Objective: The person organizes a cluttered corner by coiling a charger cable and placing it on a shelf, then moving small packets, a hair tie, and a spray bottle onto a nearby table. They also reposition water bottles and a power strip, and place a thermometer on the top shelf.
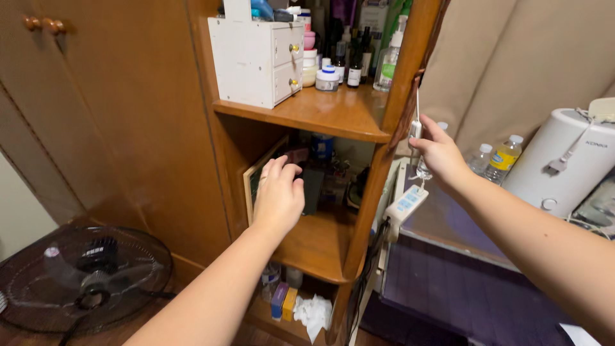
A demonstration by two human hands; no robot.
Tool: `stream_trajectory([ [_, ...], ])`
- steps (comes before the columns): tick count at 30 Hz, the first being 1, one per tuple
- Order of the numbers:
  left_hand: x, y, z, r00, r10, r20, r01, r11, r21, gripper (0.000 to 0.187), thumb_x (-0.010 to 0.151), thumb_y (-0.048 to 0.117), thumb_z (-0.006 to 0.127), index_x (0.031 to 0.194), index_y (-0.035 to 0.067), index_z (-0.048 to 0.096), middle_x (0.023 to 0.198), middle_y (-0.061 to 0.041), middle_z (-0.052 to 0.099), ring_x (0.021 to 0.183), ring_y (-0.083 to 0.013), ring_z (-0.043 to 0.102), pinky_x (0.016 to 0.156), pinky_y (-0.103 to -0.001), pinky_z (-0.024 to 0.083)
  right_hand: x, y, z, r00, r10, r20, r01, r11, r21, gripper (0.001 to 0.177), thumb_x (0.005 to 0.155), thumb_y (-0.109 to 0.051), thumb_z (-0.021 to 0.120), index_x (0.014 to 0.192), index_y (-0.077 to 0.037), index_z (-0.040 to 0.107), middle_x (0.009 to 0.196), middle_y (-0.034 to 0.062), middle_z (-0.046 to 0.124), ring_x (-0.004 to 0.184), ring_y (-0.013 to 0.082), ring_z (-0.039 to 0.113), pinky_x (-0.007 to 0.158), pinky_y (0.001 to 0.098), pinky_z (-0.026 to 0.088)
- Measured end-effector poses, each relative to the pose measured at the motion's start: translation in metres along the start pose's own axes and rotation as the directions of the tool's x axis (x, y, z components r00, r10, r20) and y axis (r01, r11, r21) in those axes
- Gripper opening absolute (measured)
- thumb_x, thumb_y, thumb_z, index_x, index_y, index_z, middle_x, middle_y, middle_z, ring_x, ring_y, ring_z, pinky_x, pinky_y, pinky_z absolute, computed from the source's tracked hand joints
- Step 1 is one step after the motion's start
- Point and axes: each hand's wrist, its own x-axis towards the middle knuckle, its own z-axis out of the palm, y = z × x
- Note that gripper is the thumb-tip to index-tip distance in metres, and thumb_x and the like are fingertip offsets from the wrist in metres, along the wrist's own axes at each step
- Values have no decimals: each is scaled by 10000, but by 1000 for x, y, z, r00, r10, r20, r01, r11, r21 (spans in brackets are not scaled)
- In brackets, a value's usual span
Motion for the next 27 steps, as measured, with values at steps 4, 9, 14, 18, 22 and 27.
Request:
stream_trajectory([
  [4,-29,0,-18,998,-60,0,60,998,29,226,914,139,608,1115,62,678,1443,-194,537,1409,-399,404,1144,-480,354,-21,-9,13,999,-17,-48,15,999,-39,771,935,15,565,1630,-77,243,1630,92,410,1393,180,485,1107,293,412],
  [9,-47,4,-34,993,-112,44,111,994,22,223,905,128,596,1100,53,674,1443,-194,523,1412,-401,383,1120,-479,356,-42,-23,21,994,77,-82,-85,991,-102,772,929,-9,589,1627,-100,270,1631,64,438,1223,159,521,936,288,437],
  [14,-52,-1,-30,995,-98,35,98,995,9,220,895,130,610,1090,53,678,1432,-196,533,1398,-400,404,1125,-481,360,-60,-20,30,997,64,-36,-66,995,-76,787,902,-11,621,1612,-88,288,1613,78,446,1101,162,559,874,282,488],
  [18,-55,-6,-26,998,-61,30,61,998,-5,209,896,145,632,1078,55,683,1410,-205,552,1375,-398,438,1152,-473,368,-83,-25,37,988,134,-71,-142,982,-124,793,885,-40,646,1612,-133,342,1567,126,499,1113,213,569,850,304,504],
  [22,-42,-6,-30,995,-63,74,63,998,-8,236,876,164,656,1089,64,678,1431,-200,524,1375,-394,423,1135,-469,365,-110,-46,46,980,187,-60,-196,953,-230,761,874,-105,676,1572,-153,375,1589,90,459,1256,178,573,913,321,527],
  [27,-6,-4,-40,991,-47,126,50,998,-24,261,882,184,662,1118,72,670,1463,-195,486,1402,-391,385,1129,-471,358,-123,-69,66,963,270,-23,-263,910,-320,812,852,-150,719,1578,-208,359,1589,80,453,1251,171,581,953,330,516],
])
